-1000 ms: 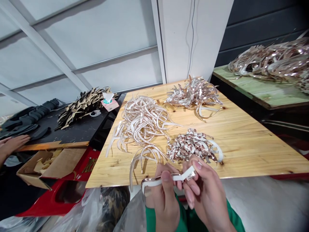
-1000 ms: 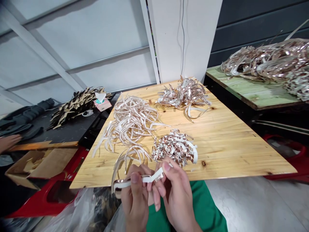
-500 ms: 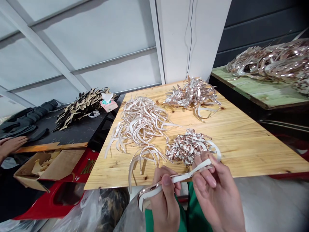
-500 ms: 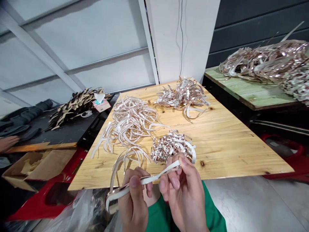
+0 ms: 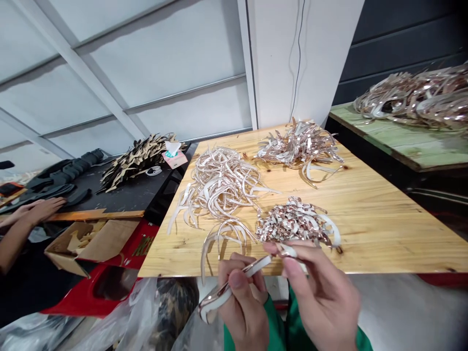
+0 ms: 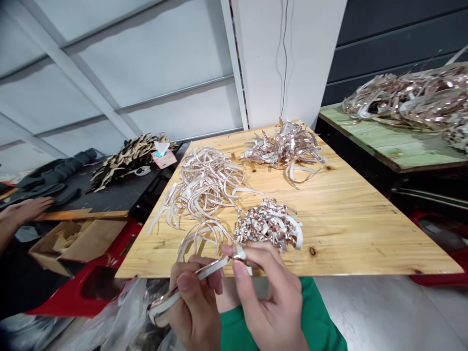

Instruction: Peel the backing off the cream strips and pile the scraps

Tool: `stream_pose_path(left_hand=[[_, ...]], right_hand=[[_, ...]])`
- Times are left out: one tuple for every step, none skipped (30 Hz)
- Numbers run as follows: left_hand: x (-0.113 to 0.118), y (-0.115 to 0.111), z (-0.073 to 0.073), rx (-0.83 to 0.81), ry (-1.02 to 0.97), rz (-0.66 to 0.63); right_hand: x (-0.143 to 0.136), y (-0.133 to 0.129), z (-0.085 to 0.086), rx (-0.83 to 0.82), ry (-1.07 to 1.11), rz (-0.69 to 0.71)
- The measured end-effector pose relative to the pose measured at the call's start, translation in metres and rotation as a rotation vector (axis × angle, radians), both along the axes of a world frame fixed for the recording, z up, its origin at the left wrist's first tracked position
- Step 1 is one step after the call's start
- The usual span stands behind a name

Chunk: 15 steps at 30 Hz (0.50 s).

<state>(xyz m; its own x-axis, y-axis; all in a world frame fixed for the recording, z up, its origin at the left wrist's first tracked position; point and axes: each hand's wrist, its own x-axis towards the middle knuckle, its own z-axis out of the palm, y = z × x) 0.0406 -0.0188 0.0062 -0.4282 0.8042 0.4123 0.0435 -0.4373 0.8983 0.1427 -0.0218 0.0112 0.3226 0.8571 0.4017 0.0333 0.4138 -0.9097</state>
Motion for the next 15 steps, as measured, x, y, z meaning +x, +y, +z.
stream_pose_path(left_hand=[[-0.001,0.0,0.0,0.012,0.004,0.03],[-0.002,-0.001,0.0,0.016,0.018,0.067],[-0.003,-0.001,-0.001,0.018,0.04,0.107],[-0.004,-0.002,-0.002,0.014,0.066,0.143],[-0.006,-0.003,-0.004,0.003,0.094,0.167],[-0.008,-0.004,-0.006,-0.005,0.114,0.187],[-0.009,-0.006,-0.007,-0.015,0.134,0.196],[-0.01,-0.007,-0.008,-0.025,0.159,0.203],[-0.011,-0.007,-0.008,-0.034,0.192,0.209],[-0.012,-0.008,-0.008,-0.042,0.227,0.222],[-0.013,-0.009,-0.007,-0.048,0.263,0.237],[-0.014,-0.009,-0.006,-0.053,0.296,0.255],[-0.014,-0.009,-0.004,-0.056,0.321,0.275],[-0.015,-0.009,-0.002,-0.057,0.332,0.295],[-0.016,-0.009,0.0,-0.062,0.336,0.308]], right_hand=[[0.001,0.001,0.002,0.026,-0.1,0.027],[0.002,0.002,0.004,0.043,-0.177,0.061],[0.002,0.003,0.005,0.047,-0.23,0.089],[0.002,0.003,0.006,0.038,-0.264,0.105],[0.002,0.003,0.005,0.018,-0.286,0.112],[0.001,0.002,0.004,-0.008,-0.302,0.114],[0.0,0.001,0.003,-0.038,-0.312,0.109],[-0.001,-0.001,0.002,-0.071,-0.318,0.103],[-0.003,-0.002,0.0,-0.102,-0.323,0.103],[-0.004,-0.004,0.0,-0.129,-0.327,0.107],[-0.004,-0.005,0.0,-0.152,-0.328,0.119],[-0.005,-0.007,0.001,-0.168,-0.323,0.14],[-0.005,-0.008,0.002,-0.184,-0.309,0.175],[-0.005,-0.008,0.002,-0.202,-0.287,0.227],[-0.005,-0.009,0.002,-0.225,-0.26,0.293]])
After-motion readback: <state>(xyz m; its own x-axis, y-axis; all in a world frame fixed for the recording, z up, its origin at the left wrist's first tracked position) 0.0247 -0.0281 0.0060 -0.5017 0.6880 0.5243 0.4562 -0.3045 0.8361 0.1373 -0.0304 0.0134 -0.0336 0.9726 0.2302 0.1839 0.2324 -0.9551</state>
